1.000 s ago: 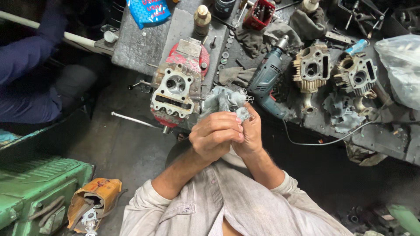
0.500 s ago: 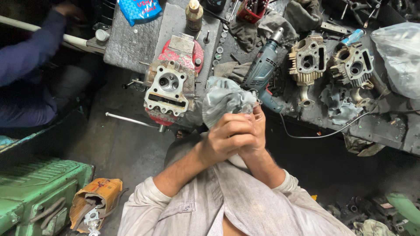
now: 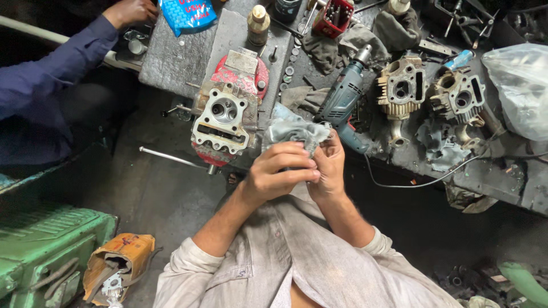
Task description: The person uses a rotary tool to grind or polish the inner surface of a cylinder head clamped in a bench vise. After finishing, they wipe the part with a cloth and inspect the surface by hand.
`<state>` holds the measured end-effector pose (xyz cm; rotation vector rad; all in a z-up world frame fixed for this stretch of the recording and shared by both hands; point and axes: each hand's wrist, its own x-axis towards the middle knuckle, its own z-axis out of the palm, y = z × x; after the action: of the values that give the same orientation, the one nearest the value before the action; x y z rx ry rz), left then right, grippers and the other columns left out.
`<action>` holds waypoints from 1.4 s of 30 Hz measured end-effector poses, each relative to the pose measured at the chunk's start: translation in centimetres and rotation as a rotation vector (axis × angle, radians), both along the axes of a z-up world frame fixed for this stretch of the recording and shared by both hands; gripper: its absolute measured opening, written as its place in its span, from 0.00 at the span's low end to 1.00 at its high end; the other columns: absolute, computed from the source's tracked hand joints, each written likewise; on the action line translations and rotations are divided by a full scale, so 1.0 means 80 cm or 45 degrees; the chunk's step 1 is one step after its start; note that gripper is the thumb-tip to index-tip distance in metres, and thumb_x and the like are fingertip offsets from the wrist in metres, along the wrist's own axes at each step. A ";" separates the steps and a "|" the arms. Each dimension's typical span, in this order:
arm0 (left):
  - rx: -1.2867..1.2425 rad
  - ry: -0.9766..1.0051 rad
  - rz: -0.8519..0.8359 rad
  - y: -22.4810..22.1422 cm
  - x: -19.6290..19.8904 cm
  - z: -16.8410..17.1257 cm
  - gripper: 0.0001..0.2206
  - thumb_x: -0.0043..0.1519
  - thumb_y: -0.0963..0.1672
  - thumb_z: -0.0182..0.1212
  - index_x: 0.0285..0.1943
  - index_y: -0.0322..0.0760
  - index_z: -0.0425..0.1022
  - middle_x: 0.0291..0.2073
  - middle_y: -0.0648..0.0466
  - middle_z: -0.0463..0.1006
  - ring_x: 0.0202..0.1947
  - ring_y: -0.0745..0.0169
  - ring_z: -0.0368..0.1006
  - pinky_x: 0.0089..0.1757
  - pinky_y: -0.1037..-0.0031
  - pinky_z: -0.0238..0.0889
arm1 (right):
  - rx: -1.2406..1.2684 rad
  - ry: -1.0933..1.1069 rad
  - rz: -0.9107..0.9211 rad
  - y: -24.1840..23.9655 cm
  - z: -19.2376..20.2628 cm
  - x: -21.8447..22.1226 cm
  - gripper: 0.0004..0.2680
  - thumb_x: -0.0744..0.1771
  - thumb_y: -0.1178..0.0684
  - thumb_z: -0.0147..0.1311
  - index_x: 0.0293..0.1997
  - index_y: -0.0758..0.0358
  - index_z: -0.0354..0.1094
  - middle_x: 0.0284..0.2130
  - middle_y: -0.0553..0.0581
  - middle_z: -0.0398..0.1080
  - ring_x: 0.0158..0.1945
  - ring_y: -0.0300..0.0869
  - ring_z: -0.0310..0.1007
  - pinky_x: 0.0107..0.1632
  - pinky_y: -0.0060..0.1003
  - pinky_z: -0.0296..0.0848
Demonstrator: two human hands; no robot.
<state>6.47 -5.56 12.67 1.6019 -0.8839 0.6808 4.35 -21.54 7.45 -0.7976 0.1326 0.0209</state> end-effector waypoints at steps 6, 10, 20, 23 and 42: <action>-0.141 0.113 0.172 -0.013 -0.011 -0.004 0.14 0.50 0.31 0.70 0.41 0.38 0.80 0.39 0.56 0.80 0.45 0.55 0.79 0.52 0.66 0.76 | -0.006 -0.017 -0.124 0.020 -0.002 0.000 0.15 0.68 0.58 0.64 0.59 0.65 0.62 0.48 0.54 0.73 0.49 0.38 0.75 0.52 0.33 0.74; -0.234 0.113 0.200 -0.014 -0.007 0.000 0.12 0.52 0.32 0.70 0.39 0.36 0.77 0.40 0.54 0.81 0.44 0.55 0.81 0.50 0.65 0.79 | 0.045 -0.020 -0.078 0.023 0.003 0.000 0.15 0.68 0.57 0.63 0.59 0.65 0.62 0.47 0.54 0.73 0.48 0.37 0.75 0.51 0.33 0.74; -0.168 0.188 -0.042 -0.012 -0.014 0.003 0.11 0.52 0.31 0.64 0.39 0.31 0.75 0.38 0.50 0.80 0.44 0.52 0.80 0.55 0.58 0.77 | 0.107 0.044 -0.065 0.019 -0.014 0.008 0.11 0.71 0.59 0.58 0.60 0.63 0.63 0.46 0.54 0.73 0.45 0.36 0.74 0.47 0.30 0.74; -0.305 0.351 -0.258 -0.018 -0.020 0.009 0.11 0.57 0.29 0.57 0.39 0.32 0.72 0.36 0.52 0.77 0.42 0.54 0.79 0.54 0.58 0.77 | 0.253 0.128 0.017 0.008 0.002 0.017 0.12 0.71 0.54 0.56 0.61 0.62 0.62 0.47 0.56 0.73 0.46 0.40 0.76 0.47 0.33 0.75; -0.563 0.526 -0.158 -0.011 -0.009 -0.005 0.10 0.61 0.29 0.60 0.41 0.32 0.74 0.40 0.47 0.80 0.44 0.53 0.79 0.55 0.57 0.76 | 0.802 0.289 0.400 -0.021 -0.132 -0.008 0.09 0.77 0.51 0.41 0.47 0.64 0.66 0.31 0.52 0.71 0.30 0.36 0.71 0.36 0.30 0.73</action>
<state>5.75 -6.41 12.28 1.2150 -0.4806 0.3991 3.69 -23.23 -3.10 -0.1770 0.2009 0.4317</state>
